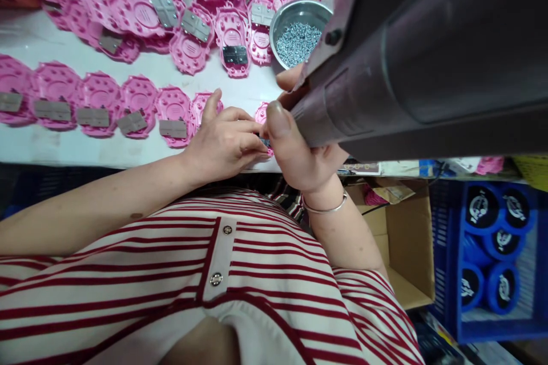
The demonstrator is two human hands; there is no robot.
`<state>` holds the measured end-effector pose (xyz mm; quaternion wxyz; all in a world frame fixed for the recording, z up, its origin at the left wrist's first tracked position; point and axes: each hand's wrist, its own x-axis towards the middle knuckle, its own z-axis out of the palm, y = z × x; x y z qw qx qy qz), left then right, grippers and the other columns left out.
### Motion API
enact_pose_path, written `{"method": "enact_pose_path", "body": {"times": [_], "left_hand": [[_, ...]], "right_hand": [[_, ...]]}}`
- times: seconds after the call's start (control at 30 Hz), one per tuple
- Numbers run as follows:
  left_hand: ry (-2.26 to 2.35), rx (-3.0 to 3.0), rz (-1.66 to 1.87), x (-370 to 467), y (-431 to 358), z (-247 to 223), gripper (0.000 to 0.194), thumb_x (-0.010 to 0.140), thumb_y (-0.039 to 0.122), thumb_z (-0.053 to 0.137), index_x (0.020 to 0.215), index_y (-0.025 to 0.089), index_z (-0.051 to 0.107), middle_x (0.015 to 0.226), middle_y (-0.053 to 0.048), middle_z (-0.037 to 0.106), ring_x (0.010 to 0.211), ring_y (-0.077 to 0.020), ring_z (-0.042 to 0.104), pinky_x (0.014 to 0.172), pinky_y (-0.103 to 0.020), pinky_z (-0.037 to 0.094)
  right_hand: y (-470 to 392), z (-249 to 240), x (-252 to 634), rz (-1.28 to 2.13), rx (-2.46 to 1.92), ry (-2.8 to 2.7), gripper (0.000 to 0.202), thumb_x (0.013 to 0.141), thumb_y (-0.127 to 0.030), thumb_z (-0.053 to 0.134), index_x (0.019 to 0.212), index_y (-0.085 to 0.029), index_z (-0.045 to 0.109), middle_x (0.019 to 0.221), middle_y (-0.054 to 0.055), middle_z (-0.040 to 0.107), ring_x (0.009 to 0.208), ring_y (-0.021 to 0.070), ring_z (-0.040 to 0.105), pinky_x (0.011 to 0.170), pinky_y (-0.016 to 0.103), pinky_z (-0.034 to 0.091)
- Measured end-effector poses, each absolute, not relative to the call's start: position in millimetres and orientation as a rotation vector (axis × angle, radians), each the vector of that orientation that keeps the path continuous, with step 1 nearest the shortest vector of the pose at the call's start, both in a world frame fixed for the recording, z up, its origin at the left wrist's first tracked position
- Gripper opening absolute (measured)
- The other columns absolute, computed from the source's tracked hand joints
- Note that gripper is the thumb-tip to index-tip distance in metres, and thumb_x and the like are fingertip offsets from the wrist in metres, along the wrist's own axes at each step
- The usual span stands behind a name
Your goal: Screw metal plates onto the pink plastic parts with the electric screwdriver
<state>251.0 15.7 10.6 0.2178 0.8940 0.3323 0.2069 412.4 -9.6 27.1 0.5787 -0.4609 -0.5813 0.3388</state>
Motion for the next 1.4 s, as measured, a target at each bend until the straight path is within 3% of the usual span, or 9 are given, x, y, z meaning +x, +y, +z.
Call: {"method": "enact_pose_path", "body": {"times": [0.17, 0.33, 0.43, 0.57, 0.83, 0.97, 1.13, 1.3, 1.4], "left_hand": [[0.954, 2.472, 0.576, 252.4, 14.3, 12.3, 0.01, 0.085, 0.027, 0.073, 0.079, 0.033, 0.078, 0.095, 0.004, 0.078, 0.102, -0.0265, 0.061, 0.118, -0.078, 0.009], [0.952, 2.429, 0.574, 254.7, 14.5, 12.2, 0.009, 0.084, 0.028, 0.075, 0.076, 0.033, 0.077, 0.101, 0.005, 0.078, 0.107, -0.0266, 0.06, 0.119, -0.076, 0.008], [0.977, 2.342, 0.609, 254.2, 14.0, 14.5, 0.008, 0.08, 0.027, 0.079, 0.073, 0.03, 0.076, 0.114, 0.003, 0.076, 0.118, -0.0296, 0.057, 0.119, -0.075, 0.009], [1.004, 2.256, 0.642, 252.6, 12.7, 21.5, 0.009, 0.077, 0.03, 0.082, 0.072, 0.026, 0.074, 0.13, 0.001, 0.07, 0.128, -0.0316, 0.051, 0.119, -0.072, 0.015], [0.985, 2.185, 0.646, 251.7, 12.4, 23.8, 0.018, 0.07, 0.032, 0.089, 0.072, 0.025, 0.073, 0.133, -0.001, 0.068, 0.128, -0.0309, 0.051, 0.117, -0.063, 0.021], [0.97, 2.187, 0.678, 251.3, 13.1, 21.8, 0.019, 0.07, 0.033, 0.089, 0.071, 0.024, 0.072, 0.133, -0.002, 0.068, 0.125, -0.0297, 0.052, 0.114, -0.057, 0.028], [1.016, 2.23, 0.562, 251.9, 14.9, 24.3, 0.019, 0.076, 0.041, 0.084, 0.08, 0.025, 0.074, 0.137, -0.001, 0.065, 0.129, -0.0293, 0.05, 0.117, -0.057, 0.026], [1.112, 2.353, 0.342, 250.8, 20.1, 28.8, 0.049, 0.073, 0.043, 0.085, 0.118, 0.029, 0.071, 0.154, -0.005, 0.049, 0.146, -0.0399, 0.032, 0.121, -0.071, 0.004], [1.114, 2.396, 0.261, 250.7, 21.5, 30.5, 0.038, 0.077, 0.04, 0.081, 0.113, 0.029, 0.074, 0.157, -0.003, 0.046, 0.148, -0.0409, 0.028, 0.12, -0.072, 0.001]], "right_hand": [[8.4, 20.1, 410.2, 0.562, -0.852, -1.336, 0.062, 0.07, -0.063, 0.076, 0.121, -0.038, 0.053, 0.087, 0.0, 0.066, 0.076, 0.0198, 0.07, 0.063, 0.034, 0.059], [13.7, 39.3, 401.4, 0.457, -0.569, -1.218, 0.03, 0.079, -0.051, 0.071, 0.101, -0.031, 0.067, 0.058, -0.008, 0.053, 0.034, 0.0066, 0.042, 0.029, 0.023, 0.035], [-1.6, 67.7, 397.4, 0.51, -0.532, -1.128, 0.019, 0.078, -0.039, 0.074, 0.089, -0.024, 0.069, 0.05, -0.009, 0.049, 0.033, 0.0074, 0.042, 0.029, 0.023, 0.037], [-30.5, 103.1, 395.9, 0.785, -0.861, -1.062, 0.027, 0.082, -0.052, 0.071, 0.081, -0.026, 0.064, 0.055, -0.007, 0.057, 0.047, 0.0129, 0.056, 0.049, 0.031, 0.054], [-44.9, 113.9, 393.8, 0.844, -0.908, -1.043, 0.035, 0.095, -0.058, 0.049, 0.086, -0.026, 0.059, 0.059, -0.007, 0.056, 0.052, 0.0121, 0.056, 0.056, 0.032, 0.053], [-44.5, 105.0, 397.1, 0.829, -0.971, -1.195, 0.03, 0.084, -0.058, 0.066, 0.099, -0.033, 0.058, 0.069, -0.006, 0.057, 0.063, 0.0141, 0.063, 0.058, 0.032, 0.057], [-34.0, 86.7, 396.7, 0.795, -1.01, -1.291, 0.059, 0.07, -0.054, 0.081, 0.117, -0.038, 0.05, 0.078, -0.005, 0.058, 0.081, 0.0185, 0.069, 0.066, 0.035, 0.063], [-12.4, 66.5, 395.6, 0.687, -0.95, -1.289, 0.059, 0.071, -0.059, 0.078, 0.117, -0.036, 0.05, 0.071, -0.006, 0.053, 0.065, 0.014, 0.063, 0.058, 0.029, 0.06], [2.4, 53.2, 394.4, 0.452, -0.767, -1.239, 0.039, 0.081, -0.06, 0.068, 0.108, -0.034, 0.057, 0.059, -0.009, 0.046, 0.045, 0.0087, 0.05, 0.041, 0.022, 0.048]]}}
